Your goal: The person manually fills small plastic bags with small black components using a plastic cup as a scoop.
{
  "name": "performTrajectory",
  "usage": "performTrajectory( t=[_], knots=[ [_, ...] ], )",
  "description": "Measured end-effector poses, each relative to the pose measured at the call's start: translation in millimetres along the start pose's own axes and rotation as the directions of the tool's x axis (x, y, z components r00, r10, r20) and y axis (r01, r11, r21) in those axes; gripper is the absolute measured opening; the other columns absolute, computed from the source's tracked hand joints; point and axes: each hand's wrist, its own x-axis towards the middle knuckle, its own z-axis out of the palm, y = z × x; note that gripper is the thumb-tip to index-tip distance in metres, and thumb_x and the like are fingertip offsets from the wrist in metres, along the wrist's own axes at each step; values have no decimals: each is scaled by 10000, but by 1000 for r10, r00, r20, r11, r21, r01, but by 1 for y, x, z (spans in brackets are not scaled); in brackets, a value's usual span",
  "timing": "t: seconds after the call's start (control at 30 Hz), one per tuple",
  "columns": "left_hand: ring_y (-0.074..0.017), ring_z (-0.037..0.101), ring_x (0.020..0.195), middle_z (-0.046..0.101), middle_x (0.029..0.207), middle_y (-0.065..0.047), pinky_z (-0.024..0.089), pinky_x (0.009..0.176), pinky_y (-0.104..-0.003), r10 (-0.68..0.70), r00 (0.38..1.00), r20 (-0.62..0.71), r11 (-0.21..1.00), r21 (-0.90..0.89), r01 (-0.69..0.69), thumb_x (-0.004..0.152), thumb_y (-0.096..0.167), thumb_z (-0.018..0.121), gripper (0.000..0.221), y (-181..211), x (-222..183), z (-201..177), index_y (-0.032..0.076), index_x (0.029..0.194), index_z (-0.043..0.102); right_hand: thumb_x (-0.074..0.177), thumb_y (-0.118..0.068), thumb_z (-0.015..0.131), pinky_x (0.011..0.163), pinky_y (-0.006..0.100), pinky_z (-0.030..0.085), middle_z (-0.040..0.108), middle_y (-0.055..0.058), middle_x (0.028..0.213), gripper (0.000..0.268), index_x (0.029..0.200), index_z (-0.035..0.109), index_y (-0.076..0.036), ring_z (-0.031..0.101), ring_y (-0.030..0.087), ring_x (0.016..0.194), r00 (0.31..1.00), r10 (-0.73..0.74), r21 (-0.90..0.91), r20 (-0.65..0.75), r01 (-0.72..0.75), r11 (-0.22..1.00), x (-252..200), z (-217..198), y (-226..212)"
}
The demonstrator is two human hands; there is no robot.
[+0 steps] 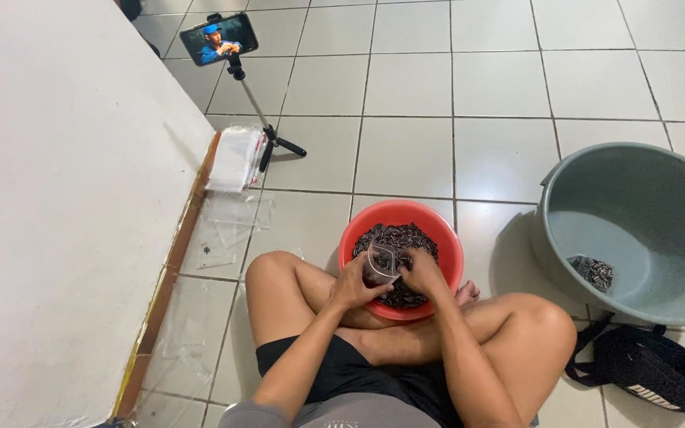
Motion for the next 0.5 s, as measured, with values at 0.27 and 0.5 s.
performTrajectory(
  t=[0.27, 0.5],
  knots=[
    [-316, 701, 1065, 727, 1067, -77, 510, 940, -456, -7, 1000, -12, 999, -32, 7, 519, 562, 955, 826, -10, 1, 2, 169, 1163, 619, 743, -201, 779, 874, 520, 579, 773, 201, 1022, 377, 1114, 778, -142, 723, 412, 1053, 949, 157, -244, 275, -89, 966, 6, 27, 19],
    [-278, 699, 1090, 755, 1060, -60, 503, 941, -424, -15, 1000, 23, 1000, -4, 15, 510, 551, 964, 765, -6, 7, -2, 161, 1113, 700, 818, -160, 706, 877, 514, 580, 783, 191, 1036, 258, 1058, 803, -148, 727, 413, 1052, 942, 204, -240, 266, -140, 961, 3, 16, 3]
  ],
)
